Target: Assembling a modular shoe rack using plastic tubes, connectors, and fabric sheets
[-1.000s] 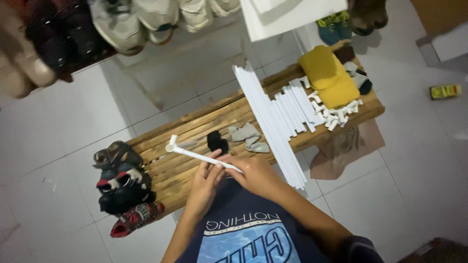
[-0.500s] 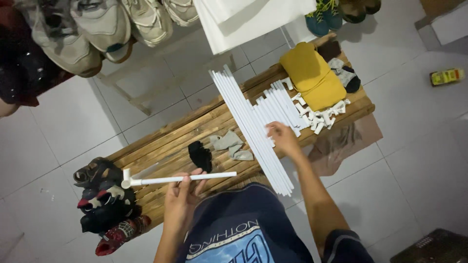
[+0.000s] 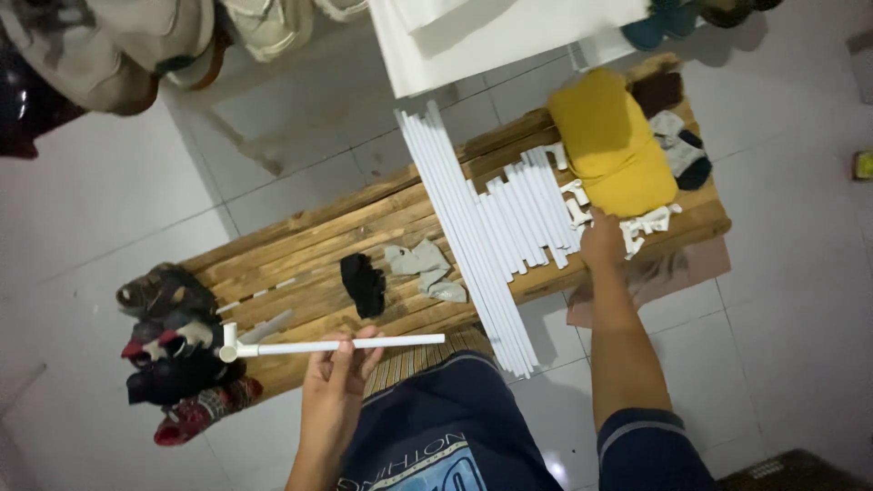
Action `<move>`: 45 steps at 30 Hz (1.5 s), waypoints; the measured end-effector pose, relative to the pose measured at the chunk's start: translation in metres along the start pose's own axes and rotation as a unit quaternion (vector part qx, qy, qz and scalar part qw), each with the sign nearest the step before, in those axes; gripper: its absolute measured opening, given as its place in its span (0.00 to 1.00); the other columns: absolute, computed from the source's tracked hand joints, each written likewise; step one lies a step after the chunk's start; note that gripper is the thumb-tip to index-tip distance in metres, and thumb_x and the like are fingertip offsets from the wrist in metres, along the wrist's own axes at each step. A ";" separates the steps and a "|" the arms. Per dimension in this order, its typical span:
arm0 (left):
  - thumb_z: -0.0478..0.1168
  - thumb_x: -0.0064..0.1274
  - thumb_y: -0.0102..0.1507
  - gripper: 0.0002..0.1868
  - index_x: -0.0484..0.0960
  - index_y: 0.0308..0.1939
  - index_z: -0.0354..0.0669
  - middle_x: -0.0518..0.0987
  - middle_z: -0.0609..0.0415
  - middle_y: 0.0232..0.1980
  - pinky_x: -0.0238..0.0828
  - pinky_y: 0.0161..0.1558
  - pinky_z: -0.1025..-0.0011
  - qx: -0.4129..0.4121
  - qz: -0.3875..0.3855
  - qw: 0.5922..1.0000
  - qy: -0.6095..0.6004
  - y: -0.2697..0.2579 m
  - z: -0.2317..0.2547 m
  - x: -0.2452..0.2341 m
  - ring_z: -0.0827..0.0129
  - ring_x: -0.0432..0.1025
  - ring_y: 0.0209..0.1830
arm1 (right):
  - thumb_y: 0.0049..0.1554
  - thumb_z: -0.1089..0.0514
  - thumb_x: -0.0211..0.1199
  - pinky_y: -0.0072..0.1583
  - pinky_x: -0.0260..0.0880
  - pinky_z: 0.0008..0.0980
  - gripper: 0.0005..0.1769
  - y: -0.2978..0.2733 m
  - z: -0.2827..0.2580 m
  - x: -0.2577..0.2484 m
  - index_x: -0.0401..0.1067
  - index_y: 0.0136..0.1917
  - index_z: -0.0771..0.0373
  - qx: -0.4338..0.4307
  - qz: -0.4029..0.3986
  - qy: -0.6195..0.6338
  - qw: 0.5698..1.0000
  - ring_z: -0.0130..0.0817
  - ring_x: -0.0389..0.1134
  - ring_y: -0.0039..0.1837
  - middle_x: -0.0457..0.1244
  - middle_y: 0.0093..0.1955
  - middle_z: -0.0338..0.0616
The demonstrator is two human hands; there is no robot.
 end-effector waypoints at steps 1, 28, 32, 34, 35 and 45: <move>0.35 0.49 0.69 0.02 0.74 0.45 0.41 0.79 0.48 0.51 0.77 0.61 0.55 0.002 0.007 1.000 -0.002 0.001 -0.003 -0.004 0.51 0.76 0.62 | 0.63 0.64 0.48 0.53 0.70 0.60 0.28 0.008 0.004 0.012 0.68 0.74 0.53 -0.006 -0.005 -0.002 1.000 0.62 0.68 0.58 0.62 0.62 0.60; 0.41 0.50 0.69 0.06 0.72 0.46 0.46 0.84 0.39 0.49 0.74 0.62 0.52 0.013 -0.051 0.995 -0.082 -0.016 0.008 -0.002 0.41 0.78 0.59 | 0.57 0.64 0.63 0.69 0.60 0.37 0.11 -0.174 -0.095 -0.087 0.70 0.55 0.61 -0.217 0.129 0.329 0.910 0.42 0.63 0.70 0.64 0.64 0.47; 0.38 0.47 0.69 0.06 0.67 0.48 0.44 0.82 0.35 0.49 0.74 0.61 0.41 -0.019 -0.016 0.991 -0.133 -0.015 0.002 0.000 0.35 0.76 0.59 | 0.58 0.68 0.56 0.70 0.64 0.43 0.07 -0.259 -0.181 -0.125 0.59 0.43 0.61 -0.254 -0.007 0.475 0.842 0.47 0.67 0.70 0.69 0.58 0.56; 0.38 0.43 0.70 0.08 0.63 0.52 0.46 0.81 0.32 0.53 0.74 0.61 0.42 -0.025 -0.003 0.992 -0.125 -0.015 0.003 0.001 0.37 0.75 0.60 | 0.55 0.68 0.56 0.67 0.64 0.46 0.04 -0.287 -0.205 -0.135 0.61 0.42 0.66 -0.259 -0.025 0.474 0.841 0.51 0.69 0.65 0.69 0.52 0.62; 0.39 0.41 0.71 0.07 0.62 0.51 0.47 0.81 0.34 0.53 0.74 0.61 0.44 -0.024 -0.018 0.992 -0.126 -0.018 0.006 0.006 0.38 0.76 0.60 | 0.58 0.66 0.52 0.59 0.65 0.40 0.02 -0.295 -0.212 -0.129 0.61 0.44 0.64 -0.255 -0.066 0.486 0.834 0.45 0.69 0.56 0.69 0.47 0.59; 0.42 0.39 0.73 0.06 0.61 0.52 0.50 0.82 0.34 0.55 0.74 0.60 0.49 0.006 -0.067 0.985 -0.160 -0.028 0.025 0.021 0.40 0.75 0.60 | 0.67 0.62 0.48 0.38 0.60 0.28 0.05 -0.335 -0.237 -0.085 0.57 0.47 0.59 -0.291 -0.174 0.550 0.763 0.30 0.59 0.31 0.56 0.28 0.40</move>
Point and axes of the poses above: each hand's wrist, its own y-axis towards the middle knuckle, its own x-axis out of the palm, z = x × y, the point moved 9 cm from there along y, towards the middle knuckle
